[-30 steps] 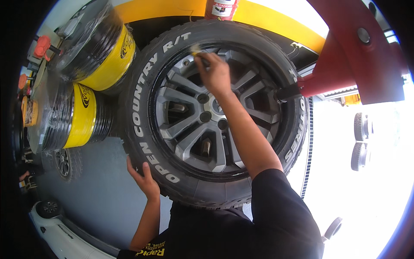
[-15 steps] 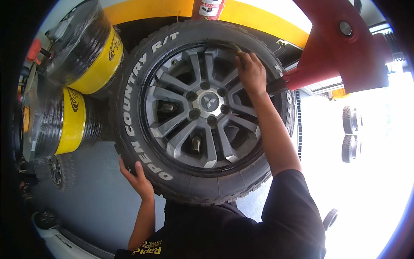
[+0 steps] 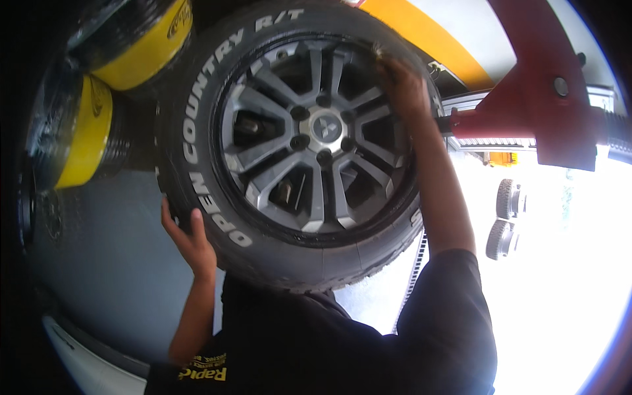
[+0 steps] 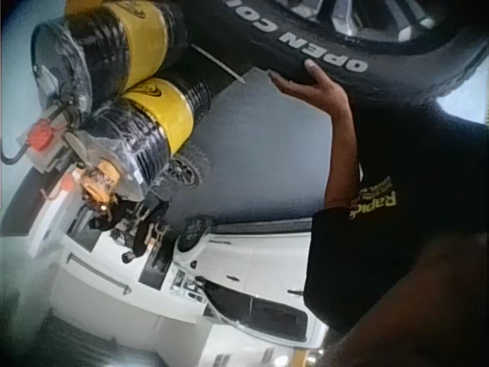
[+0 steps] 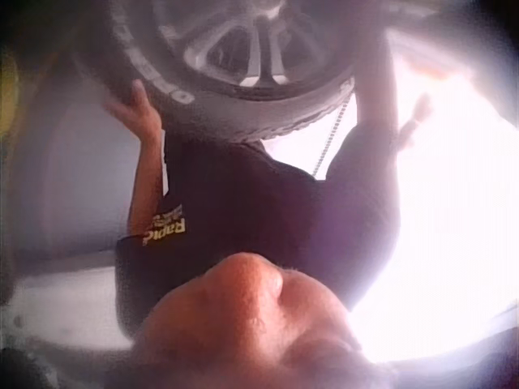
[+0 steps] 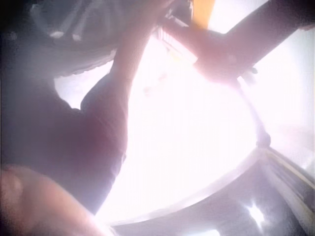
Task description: The person mounts a tire onto a wheel rim using a tire changing machine. They apply lubricant to the bead, position the tire on the machine, and use the machine's arm and a pry bar to seat the tire onto the rim.
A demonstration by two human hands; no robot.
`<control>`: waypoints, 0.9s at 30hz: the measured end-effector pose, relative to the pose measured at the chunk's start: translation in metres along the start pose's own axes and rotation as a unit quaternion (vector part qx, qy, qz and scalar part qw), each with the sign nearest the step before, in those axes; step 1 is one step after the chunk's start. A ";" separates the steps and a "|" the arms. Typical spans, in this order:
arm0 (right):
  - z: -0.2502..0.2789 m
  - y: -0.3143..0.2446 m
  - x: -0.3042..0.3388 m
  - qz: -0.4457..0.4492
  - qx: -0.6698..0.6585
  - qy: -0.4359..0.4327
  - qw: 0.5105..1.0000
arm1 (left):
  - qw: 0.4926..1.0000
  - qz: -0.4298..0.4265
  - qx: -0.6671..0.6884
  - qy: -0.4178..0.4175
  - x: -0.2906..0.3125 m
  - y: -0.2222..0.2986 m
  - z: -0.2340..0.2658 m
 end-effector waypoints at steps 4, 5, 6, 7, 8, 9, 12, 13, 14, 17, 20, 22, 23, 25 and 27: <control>0.011 -0.001 -0.006 -0.030 0.004 -0.065 0.997 | 0.996 0.027 0.081 0.006 -0.001 0.000 0.002; 0.015 -0.001 -0.003 -0.056 0.069 -0.102 0.991 | 0.996 0.032 0.082 0.007 -0.001 -0.001 0.002; 0.018 -0.002 0.001 -0.081 0.134 -0.138 0.978 | 0.996 0.036 0.081 0.009 0.001 -0.003 0.003; 0.024 0.000 0.003 -0.107 0.202 -0.168 0.959 | 0.996 0.037 0.086 0.009 0.000 -0.003 0.002; 0.025 0.005 0.002 -0.105 0.219 -0.186 0.952 | 0.995 0.037 0.090 0.011 0.000 -0.004 0.002; 0.021 0.010 0.000 -0.101 0.235 -0.204 0.945 | 0.995 0.035 0.087 0.013 0.000 -0.005 0.001; 0.009 0.041 -0.015 -0.112 0.271 -0.263 0.919 | 0.996 0.024 0.084 0.011 -0.001 -0.005 -0.001; 0.004 0.043 -0.023 -0.118 0.278 -0.283 0.910 | 0.996 0.019 0.081 0.010 -0.001 -0.005 -0.001; 0.001 0.041 -0.032 -0.084 0.258 -0.254 0.928 | 0.997 0.013 0.078 0.010 -0.001 -0.005 -0.001; -0.001 0.043 -0.051 0.011 0.187 -0.168 0.968 | 0.998 0.005 0.062 0.007 -0.001 -0.002 -0.001; 0.002 0.045 -0.051 0.052 0.091 -0.124 0.987 | 0.999 0.004 0.048 0.011 -0.001 0.000 -0.002; 0.009 0.017 -0.034 0.023 0.018 -0.135 0.990 | 0.999 0.005 0.045 0.020 -0.001 0.001 0.000; 0.018 0.004 -0.022 0.035 -0.013 -0.133 0.990 | 0.999 0.005 0.044 0.022 -0.001 0.001 0.000; 0.027 0.001 0.001 0.029 -0.012 -0.153 0.988 | 1.000 0.006 0.016 0.022 0.000 -0.004 0.001; 0.023 0.006 0.009 0.025 0.057 -0.219 0.974 | 1.000 0.015 0.008 0.021 0.001 -0.005 0.002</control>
Point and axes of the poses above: each hand's wrist, its own x-axis away from the middle knuckle, its own z-axis out of the back of the hand, y = z × x, the point moved 4 cm from there along -x, towards the middle knuckle, and after that the axes turned 3 degrees about -x, right-handed, at the moved point
